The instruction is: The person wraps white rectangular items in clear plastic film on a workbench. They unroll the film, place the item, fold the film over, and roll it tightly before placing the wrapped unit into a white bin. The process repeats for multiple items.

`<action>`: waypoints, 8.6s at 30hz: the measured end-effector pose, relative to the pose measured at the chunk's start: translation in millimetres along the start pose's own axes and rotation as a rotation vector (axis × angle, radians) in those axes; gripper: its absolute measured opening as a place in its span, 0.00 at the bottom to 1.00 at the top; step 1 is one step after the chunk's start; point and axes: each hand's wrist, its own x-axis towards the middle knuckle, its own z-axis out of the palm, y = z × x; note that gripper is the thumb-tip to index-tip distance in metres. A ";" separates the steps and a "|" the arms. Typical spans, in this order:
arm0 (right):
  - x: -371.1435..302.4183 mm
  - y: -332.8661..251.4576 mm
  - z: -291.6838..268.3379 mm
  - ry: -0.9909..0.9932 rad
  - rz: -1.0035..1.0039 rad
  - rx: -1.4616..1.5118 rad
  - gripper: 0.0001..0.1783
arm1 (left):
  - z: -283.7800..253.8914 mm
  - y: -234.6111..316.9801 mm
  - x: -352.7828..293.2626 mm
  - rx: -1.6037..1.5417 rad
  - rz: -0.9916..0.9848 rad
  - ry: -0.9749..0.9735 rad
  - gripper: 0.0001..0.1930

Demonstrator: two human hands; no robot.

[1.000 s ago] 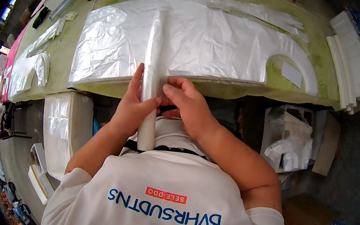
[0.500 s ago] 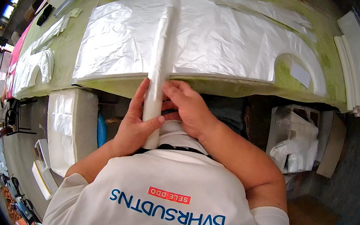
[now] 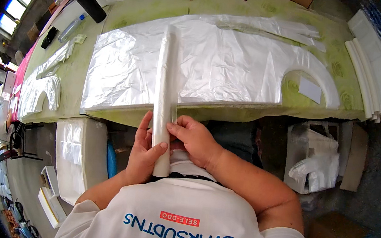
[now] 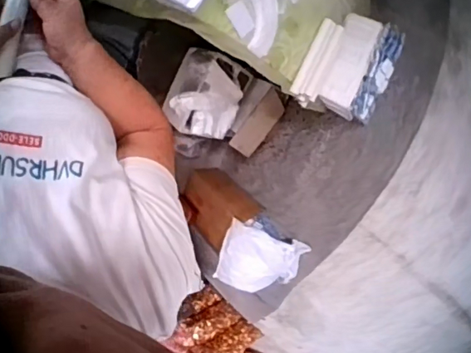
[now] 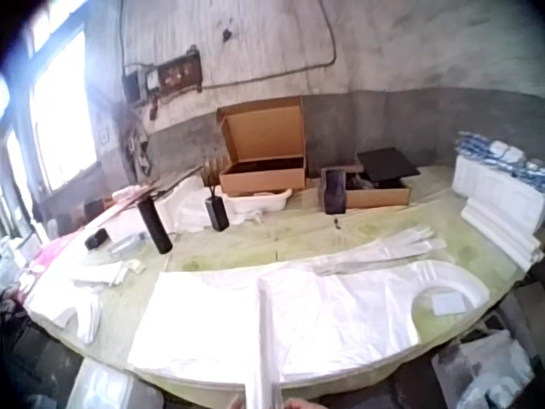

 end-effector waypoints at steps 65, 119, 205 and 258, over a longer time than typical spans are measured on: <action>-68.9 -65.4 -85.7 0.224 -0.129 -0.197 0.24 | 17.1 148.9 313.8 0.894 -0.357 -0.276 0.22; -179.2 -118.0 -129.0 0.594 -0.294 -1.195 0.35 | 30.3 45.4 154.8 1.517 0.912 -0.700 0.40; 9.3 -104.0 -51.7 0.481 -0.756 -1.719 0.13 | 23.3 43.1 141.3 1.163 0.548 -0.127 0.36; -23.5 4.3 -34.7 0.419 -0.423 -0.654 0.05 | -11.2 -53.7 34.2 0.164 0.118 -0.040 0.04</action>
